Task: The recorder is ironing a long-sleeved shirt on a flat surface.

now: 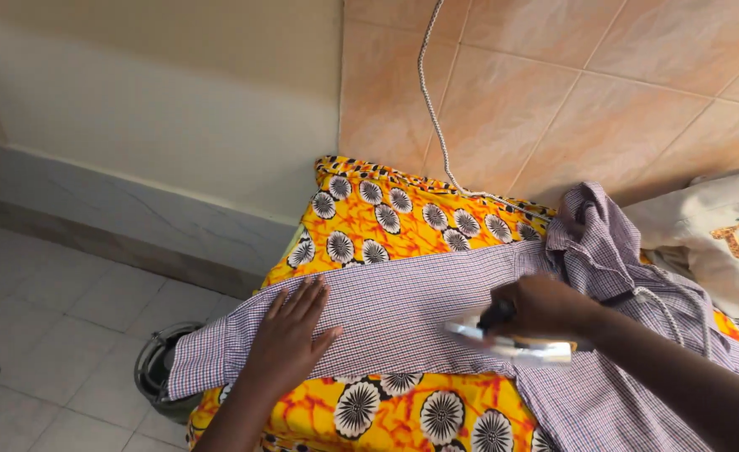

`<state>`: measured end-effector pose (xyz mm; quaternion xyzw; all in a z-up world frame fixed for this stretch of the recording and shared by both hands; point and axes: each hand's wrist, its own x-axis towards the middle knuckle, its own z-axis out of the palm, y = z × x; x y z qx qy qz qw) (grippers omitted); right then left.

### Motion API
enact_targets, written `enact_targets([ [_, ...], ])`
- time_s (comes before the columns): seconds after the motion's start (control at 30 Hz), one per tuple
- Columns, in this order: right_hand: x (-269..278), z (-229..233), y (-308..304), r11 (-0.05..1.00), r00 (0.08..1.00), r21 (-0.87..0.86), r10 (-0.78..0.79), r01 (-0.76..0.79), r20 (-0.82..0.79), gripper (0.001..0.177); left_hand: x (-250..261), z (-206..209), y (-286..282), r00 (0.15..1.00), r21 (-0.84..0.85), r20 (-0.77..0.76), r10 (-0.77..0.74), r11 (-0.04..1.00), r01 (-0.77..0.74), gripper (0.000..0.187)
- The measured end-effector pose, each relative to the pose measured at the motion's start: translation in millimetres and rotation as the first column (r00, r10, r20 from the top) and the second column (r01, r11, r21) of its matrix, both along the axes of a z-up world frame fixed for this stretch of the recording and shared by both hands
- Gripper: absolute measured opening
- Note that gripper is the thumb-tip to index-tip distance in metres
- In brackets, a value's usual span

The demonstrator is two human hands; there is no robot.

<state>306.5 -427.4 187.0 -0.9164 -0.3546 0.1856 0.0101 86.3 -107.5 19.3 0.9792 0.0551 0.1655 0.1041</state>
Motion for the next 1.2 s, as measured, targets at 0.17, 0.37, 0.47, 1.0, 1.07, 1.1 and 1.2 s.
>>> enact_targets([
  [0.17,-21.2,-2.2,17.0,0.991,0.99,0.019,0.134,-0.135,0.039,0.045,4.7,-5.8,4.5,0.99,0.081,0.138,-0.024,0.997,0.013,0.076],
  [0.37,-32.2,2.2,43.8,0.959,0.959,-0.018,0.283,-0.283,0.028,0.046,-24.2,33.8,-2.6,0.997,-0.047,0.078,0.008,0.999,-0.004,0.076],
  [0.47,-35.9,-0.1,65.5,0.974,0.975,0.041,0.222,-0.222,0.012,0.045,-53.6,46.6,0.3,0.998,-0.106,-0.054,0.013,0.994,-0.018,0.087],
  [1.0,-102.0,-1.8,203.5,0.913,0.912,0.101,0.404,-0.396,-0.071,0.029,-129.9,27.8,61.3,0.982,-0.034,0.182,0.04,0.999,-0.034,0.041],
  [1.07,-106.8,5.8,215.3,0.941,0.949,0.142,0.314,-0.308,-0.018,0.04,-138.5,27.6,62.8,0.972,0.079,0.225,0.061,0.994,-0.081,0.04],
  [1.1,-111.3,6.4,215.2,0.939,0.948,0.144,0.318,-0.312,-0.017,0.04,-140.3,24.5,63.0,0.972,0.081,0.226,0.065,0.993,-0.085,0.04],
  [1.2,-118.4,0.3,215.0,0.799,0.795,0.067,0.602,-0.598,-0.073,0.046,-145.1,12.5,61.8,0.957,0.077,0.287,0.052,0.994,-0.077,0.04],
])
